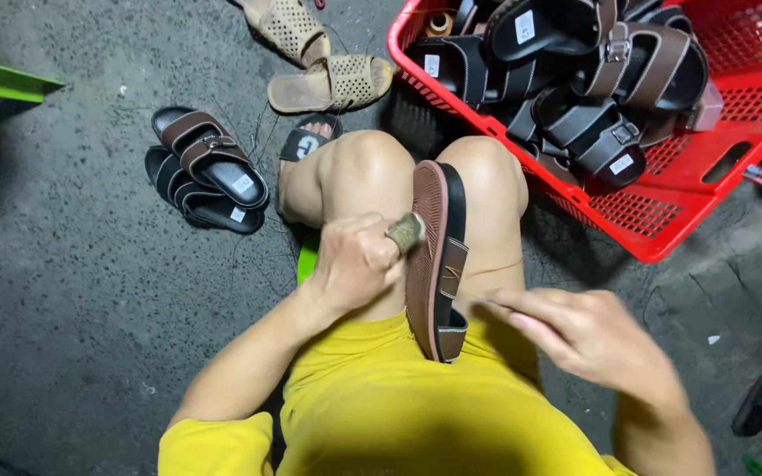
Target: The person sits on a low stool and sews a brown sandal held between their knees using a needle and thread. They repeatedly pull the thread through the sole and strap, then use a small hammer to tap the stitching area. Finally, they use pliers to cut the thread and place the finished sandal into a red basket.
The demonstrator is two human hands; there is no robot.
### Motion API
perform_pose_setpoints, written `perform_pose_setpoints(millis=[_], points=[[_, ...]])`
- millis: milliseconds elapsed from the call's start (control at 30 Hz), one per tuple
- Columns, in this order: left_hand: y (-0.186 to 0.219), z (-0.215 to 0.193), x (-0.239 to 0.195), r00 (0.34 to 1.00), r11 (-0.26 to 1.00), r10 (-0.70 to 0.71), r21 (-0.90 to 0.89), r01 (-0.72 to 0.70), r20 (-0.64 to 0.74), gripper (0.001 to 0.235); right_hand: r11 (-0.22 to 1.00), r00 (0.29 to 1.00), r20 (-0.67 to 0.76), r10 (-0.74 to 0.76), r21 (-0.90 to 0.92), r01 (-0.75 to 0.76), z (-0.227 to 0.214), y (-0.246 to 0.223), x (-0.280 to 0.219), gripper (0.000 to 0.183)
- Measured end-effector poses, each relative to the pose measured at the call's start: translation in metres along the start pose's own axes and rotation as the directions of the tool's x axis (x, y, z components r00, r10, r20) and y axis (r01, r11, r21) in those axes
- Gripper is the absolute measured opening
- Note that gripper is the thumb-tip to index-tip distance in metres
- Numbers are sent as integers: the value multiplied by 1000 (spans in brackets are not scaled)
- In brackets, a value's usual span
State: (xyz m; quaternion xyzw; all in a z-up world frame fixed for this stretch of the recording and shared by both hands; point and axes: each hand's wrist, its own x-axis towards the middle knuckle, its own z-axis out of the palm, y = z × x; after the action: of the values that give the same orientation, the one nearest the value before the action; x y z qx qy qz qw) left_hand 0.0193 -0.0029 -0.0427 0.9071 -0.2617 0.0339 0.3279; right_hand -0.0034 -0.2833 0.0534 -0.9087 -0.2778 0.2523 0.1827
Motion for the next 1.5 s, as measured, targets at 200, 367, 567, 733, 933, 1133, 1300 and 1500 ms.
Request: perform_pose_setpoints(millis=[200, 367, 567, 733, 933, 1133, 1300, 1500], points=[[2, -15, 9, 978, 989, -30, 136, 59, -204, 38, 944, 998, -49, -28, 326, 43, 19, -12, 8, 23], [33, -41, 28, 970, 959, -132, -275, 73, -203, 34, 973, 978, -162, 132, 210, -97, 39, -4, 12, 20], [16, -27, 3, 959, 975, -160, -186, 117, -234, 27, 970, 988, -122, 90, 234, -60, 34, -20, 23, 21], [15, -52, 1, 956, 968, -211, -177, 176, -206, 17, 952, 981, -156, 112, 301, -60, 31, -17, 23, 16], [15, -64, -9, 960, 962, -256, -123, 243, -109, 24, 758, 959, -274, 71, 640, 126, 49, -10, 7, 15], [-4, -53, -35, 973, 768, -208, -600, 224, 97, 16, 546, 870, -474, 136, 769, 333, 74, 37, -48, 20], [9, -45, -21, 957, 23, -267, -992, 128, 117, 8, 429, 751, -621, 226, 755, 495, 62, 80, -83, 48], [18, -14, 36, 929, -360, -339, -933, 15, 146, 19, 898, 946, -268, 182, 438, -48, 28, -19, 17, 64]])
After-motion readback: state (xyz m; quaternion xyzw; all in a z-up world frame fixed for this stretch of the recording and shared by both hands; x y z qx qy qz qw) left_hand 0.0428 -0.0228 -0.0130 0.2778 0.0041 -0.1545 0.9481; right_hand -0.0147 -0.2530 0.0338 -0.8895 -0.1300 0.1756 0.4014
